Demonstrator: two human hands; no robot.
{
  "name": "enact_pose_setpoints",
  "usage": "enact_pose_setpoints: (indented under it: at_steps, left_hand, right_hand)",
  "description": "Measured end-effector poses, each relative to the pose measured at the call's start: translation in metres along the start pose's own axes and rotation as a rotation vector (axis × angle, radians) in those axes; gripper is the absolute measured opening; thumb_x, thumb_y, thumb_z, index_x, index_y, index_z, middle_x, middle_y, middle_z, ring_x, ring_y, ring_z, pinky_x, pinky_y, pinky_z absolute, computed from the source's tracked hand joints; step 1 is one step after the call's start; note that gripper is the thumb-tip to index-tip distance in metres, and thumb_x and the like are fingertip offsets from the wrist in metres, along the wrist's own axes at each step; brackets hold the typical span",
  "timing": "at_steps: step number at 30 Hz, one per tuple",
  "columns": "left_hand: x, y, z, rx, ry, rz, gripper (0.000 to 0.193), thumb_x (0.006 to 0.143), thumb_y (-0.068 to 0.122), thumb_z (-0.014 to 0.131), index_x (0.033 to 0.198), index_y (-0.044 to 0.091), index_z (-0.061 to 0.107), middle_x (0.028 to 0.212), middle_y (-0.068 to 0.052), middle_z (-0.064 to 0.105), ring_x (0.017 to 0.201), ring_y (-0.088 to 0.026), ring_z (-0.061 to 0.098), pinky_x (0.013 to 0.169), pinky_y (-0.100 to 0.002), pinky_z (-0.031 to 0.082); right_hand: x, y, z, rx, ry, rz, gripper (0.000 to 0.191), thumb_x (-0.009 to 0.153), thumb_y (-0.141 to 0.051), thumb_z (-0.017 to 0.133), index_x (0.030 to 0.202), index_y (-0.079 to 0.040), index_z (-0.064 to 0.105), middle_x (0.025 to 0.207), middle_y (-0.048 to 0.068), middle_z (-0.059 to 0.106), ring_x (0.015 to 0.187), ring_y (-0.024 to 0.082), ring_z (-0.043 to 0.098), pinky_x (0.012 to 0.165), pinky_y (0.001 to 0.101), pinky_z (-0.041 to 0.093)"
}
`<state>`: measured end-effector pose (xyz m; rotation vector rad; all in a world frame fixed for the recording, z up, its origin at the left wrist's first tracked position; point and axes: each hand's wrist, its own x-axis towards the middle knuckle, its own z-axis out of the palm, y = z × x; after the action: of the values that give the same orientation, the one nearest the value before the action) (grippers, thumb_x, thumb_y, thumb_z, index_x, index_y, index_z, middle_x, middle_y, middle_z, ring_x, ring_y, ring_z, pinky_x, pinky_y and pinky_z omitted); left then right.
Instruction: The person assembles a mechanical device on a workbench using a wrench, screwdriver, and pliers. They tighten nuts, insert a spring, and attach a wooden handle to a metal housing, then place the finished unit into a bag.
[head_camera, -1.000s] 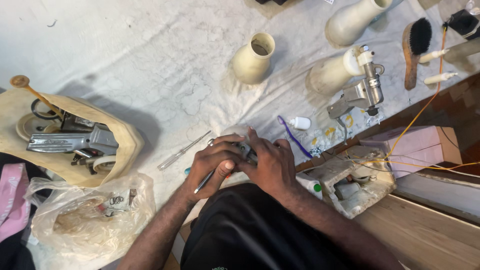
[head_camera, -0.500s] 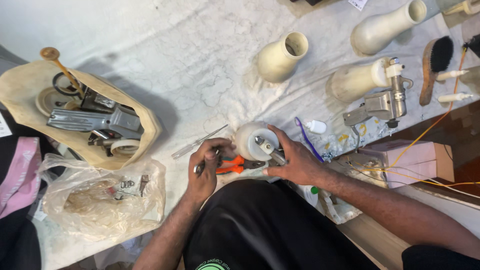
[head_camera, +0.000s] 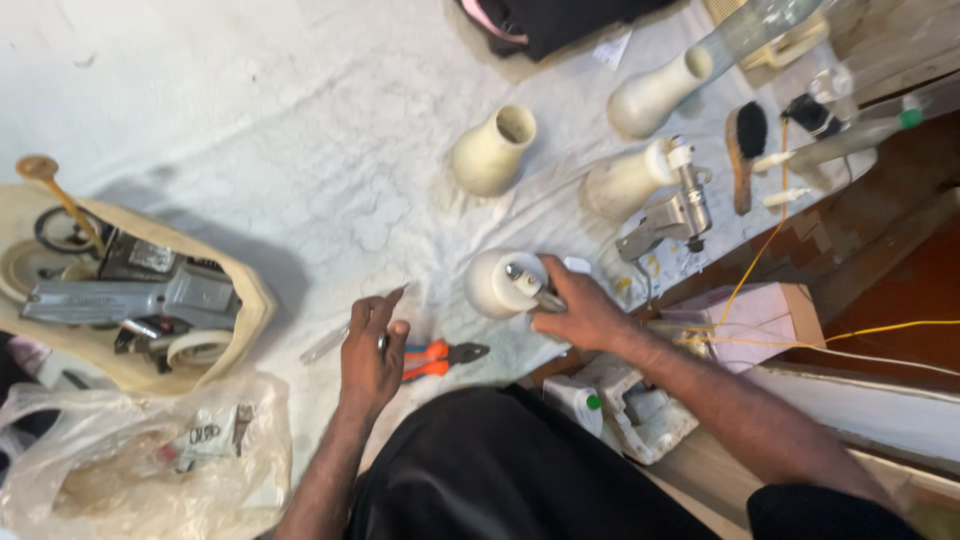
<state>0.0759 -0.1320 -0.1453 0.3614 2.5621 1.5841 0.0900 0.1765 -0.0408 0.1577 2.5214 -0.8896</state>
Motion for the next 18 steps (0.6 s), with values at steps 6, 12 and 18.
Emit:
enact_pose_setpoints:
  at_steps: [6,12,18]
  left_hand:
    - [0.004,0.009,0.001,0.077,-0.055,-0.115,0.047,0.098,0.046,0.052,0.133,0.017,0.066,0.115,-0.013,0.061,0.081,-0.03,0.073,0.071,-0.041,0.058]
    - [-0.019,-0.013,-0.001,0.254,-0.273,-0.305,0.04,0.094,0.047,0.065,0.125,0.024,0.076,0.11,-0.009,0.078,0.103,-0.031,0.074,0.086,-0.04,0.058]
    - [-0.034,-0.05,-0.02,-0.629,-0.605,-0.568,0.064,0.085,0.036,0.075,0.142,0.011,0.059,0.116,-0.005,0.073,0.116,-0.021,0.069,0.095,-0.036,0.056]
  right_hand:
    - [-0.008,-0.005,0.016,0.031,0.081,0.127,0.08,0.074,-0.023,0.074,0.147,-0.015,0.041,0.122,0.016,0.068,0.107,0.032,0.071,0.092,0.0459,0.056]
    - [-0.02,-0.009,0.011,-0.028,0.217,0.013,0.104,0.069,-0.02,0.074,0.161,-0.031,0.027,0.13,0.008,0.06,0.108,0.027,0.068,0.096,0.0427,0.056]
    - [-0.023,-0.016,0.0,0.04,0.242,-0.134,0.083,0.081,-0.041,0.082,0.153,-0.028,0.043,0.119,0.009,0.062,0.111,0.026,0.067,0.094,0.0409,0.055]
